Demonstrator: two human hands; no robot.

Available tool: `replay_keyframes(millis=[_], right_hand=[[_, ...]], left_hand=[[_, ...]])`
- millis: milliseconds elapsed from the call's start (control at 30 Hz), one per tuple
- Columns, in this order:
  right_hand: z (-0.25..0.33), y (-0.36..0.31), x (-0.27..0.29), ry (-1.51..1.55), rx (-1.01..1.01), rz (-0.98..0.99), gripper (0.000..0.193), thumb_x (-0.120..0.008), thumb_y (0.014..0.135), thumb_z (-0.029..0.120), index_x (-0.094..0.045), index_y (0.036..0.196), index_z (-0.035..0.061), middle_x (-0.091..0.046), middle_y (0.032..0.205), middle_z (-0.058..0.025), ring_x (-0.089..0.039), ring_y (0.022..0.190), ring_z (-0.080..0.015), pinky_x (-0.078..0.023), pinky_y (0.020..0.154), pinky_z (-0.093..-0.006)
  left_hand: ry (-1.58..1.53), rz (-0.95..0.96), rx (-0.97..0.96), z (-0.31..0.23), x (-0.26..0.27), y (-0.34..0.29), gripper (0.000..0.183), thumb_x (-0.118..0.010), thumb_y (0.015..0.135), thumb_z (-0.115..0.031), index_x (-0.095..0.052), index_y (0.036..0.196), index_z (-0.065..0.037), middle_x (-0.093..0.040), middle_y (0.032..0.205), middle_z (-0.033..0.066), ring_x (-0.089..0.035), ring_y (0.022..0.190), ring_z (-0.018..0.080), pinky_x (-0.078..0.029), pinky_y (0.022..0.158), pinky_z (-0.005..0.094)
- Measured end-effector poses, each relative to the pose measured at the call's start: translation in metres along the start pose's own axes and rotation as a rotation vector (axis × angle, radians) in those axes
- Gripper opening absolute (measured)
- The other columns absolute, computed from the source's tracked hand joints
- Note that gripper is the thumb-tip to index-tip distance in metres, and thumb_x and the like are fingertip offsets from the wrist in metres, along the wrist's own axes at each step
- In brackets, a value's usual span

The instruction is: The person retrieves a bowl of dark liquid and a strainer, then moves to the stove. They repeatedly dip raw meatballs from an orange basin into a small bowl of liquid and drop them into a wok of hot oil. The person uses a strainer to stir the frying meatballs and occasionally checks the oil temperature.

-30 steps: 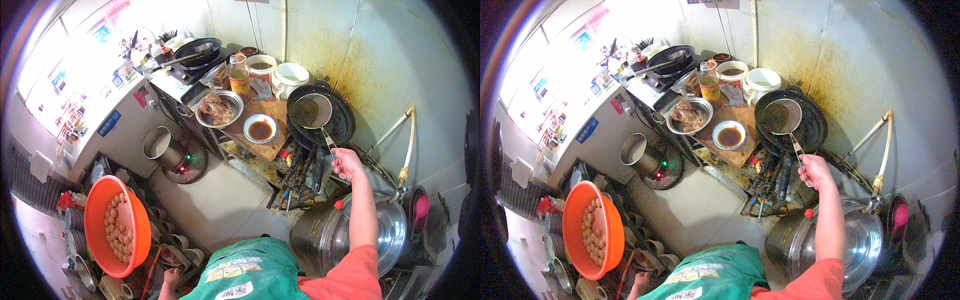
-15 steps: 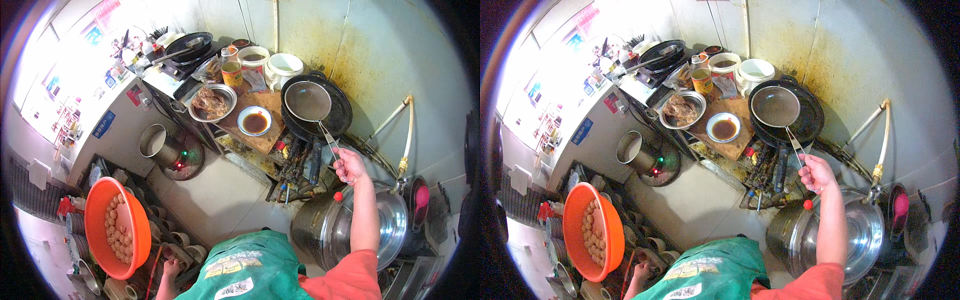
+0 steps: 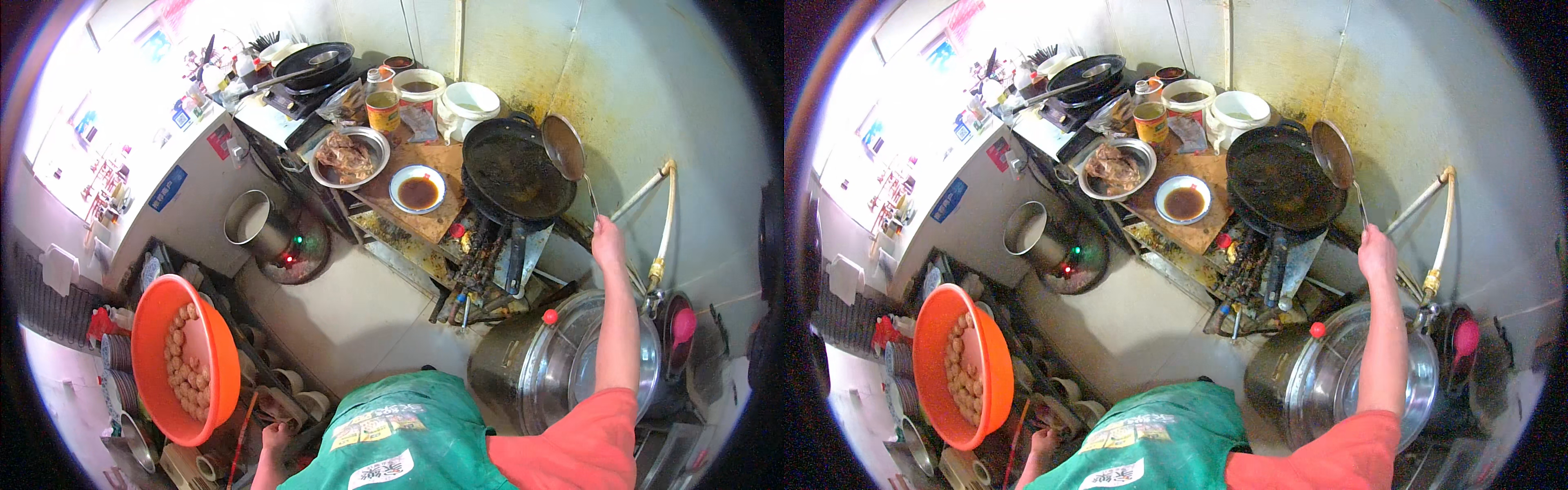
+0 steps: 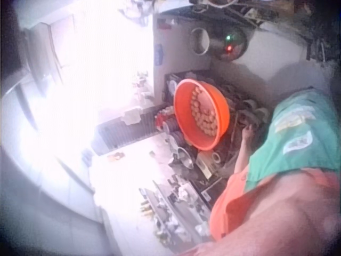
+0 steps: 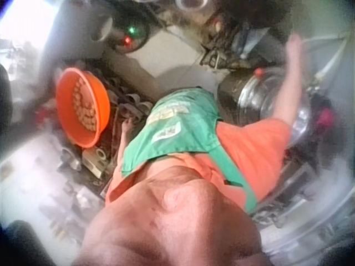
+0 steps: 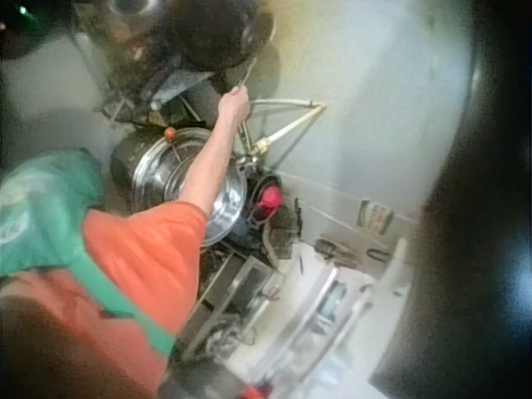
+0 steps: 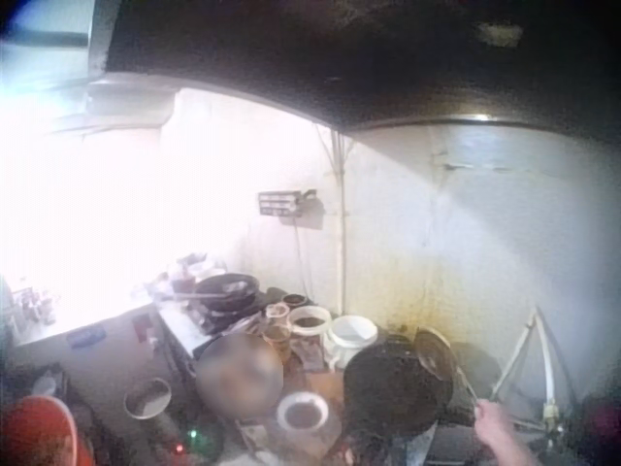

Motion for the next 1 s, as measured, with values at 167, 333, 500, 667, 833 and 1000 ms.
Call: replay_keyframes(millis=[167,333,500,667,833,1000], right_hand=[[-0.004,-0.024,-0.008,0.338,-0.209,0.303,0.026,-0.047,0.102,0.025,-0.065,0.105,0.0068,-0.066,0.078,-0.0158,-0.064,0.061,-0.0299,-0.05,0.051,-0.0446],[0.007,-0.052,0.008,0.64,-0.534,0.596,0.028,-0.042,0.105,0.026,-0.058,0.12,0.0089,-0.056,0.064,-0.007,-0.051,0.04,-0.0143,-0.03,0.03,-0.0281],[0.027,-0.06,0.006,0.735,-0.566,0.678,0.028,-0.044,0.104,0.026,-0.054,0.126,0.0108,-0.058,0.066,-0.007,-0.051,0.04,-0.0145,-0.027,0.029,-0.0266],[0.054,-0.061,-0.011,0.845,-0.565,0.763,0.021,-0.044,0.104,0.024,-0.054,0.117,0.0104,-0.057,0.066,-0.0063,-0.05,0.041,-0.014,-0.028,0.028,-0.0258],[0.072,-0.066,-0.028,1.009,-0.603,0.83,0.021,-0.045,0.103,0.022,-0.052,0.117,0.0085,-0.059,0.068,-0.0073,-0.053,0.042,-0.0142,-0.029,0.029,-0.0257],[0.08,-0.074,-0.042,1.164,-0.661,0.862,0.019,-0.047,0.102,0.023,-0.053,0.116,0.0116,-0.06,0.072,-0.0074,-0.053,0.047,-0.0142,-0.033,0.033,-0.0264]], left_hand=[[0.231,-0.345,0.034,0.008,0.035,-0.04,0.03,-0.058,0.083,-0.027,-0.074,0.089,-0.001,-0.071,0.084,0.0208,-0.07,0.082,0.0347,-0.054,0.076,0.0436],[0.297,-0.518,0.133,0.036,0.051,-0.065,0.029,-0.059,0.079,-0.026,-0.072,0.082,0.0,-0.07,0.084,0.0231,-0.068,0.083,0.0395,-0.053,0.074,0.0483],[0.292,-0.531,0.168,0.063,0.05,-0.05,0.031,-0.059,0.079,-0.026,-0.072,0.082,0.002,-0.069,0.081,0.0239,-0.068,0.078,0.0404,-0.053,0.073,0.0493],[0.216,-0.47,0.119,0.079,0.049,-0.024,0.032,-0.057,0.08,-0.024,-0.07,0.075,0.005,-0.067,0.074,0.0257,-0.067,0.072,0.0411,-0.052,0.068,0.0478],[0.035,-0.618,0.111,0.092,0.043,-0.01,0.036,-0.056,0.082,-0.023,-0.065,0.068,0.009,-0.063,0.066,0.0285,-0.066,0.068,0.0431,-0.049,0.065,0.0504],[0.164,-0.46,0.241,0.09,0.033,-0.013,0.045,-0.048,0.093,-0.036,-0.07,0.093,0.003,-0.069,0.09,0.0225,-0.065,0.088,0.0372,-0.05,0.08,0.0471]])
Point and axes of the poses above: each hand's wrist, its own y-axis towards the middle knuckle, its own x-axis out of the back of the hand, z = x × y, the point moved 6 cm from there along y, towards the middle knuckle
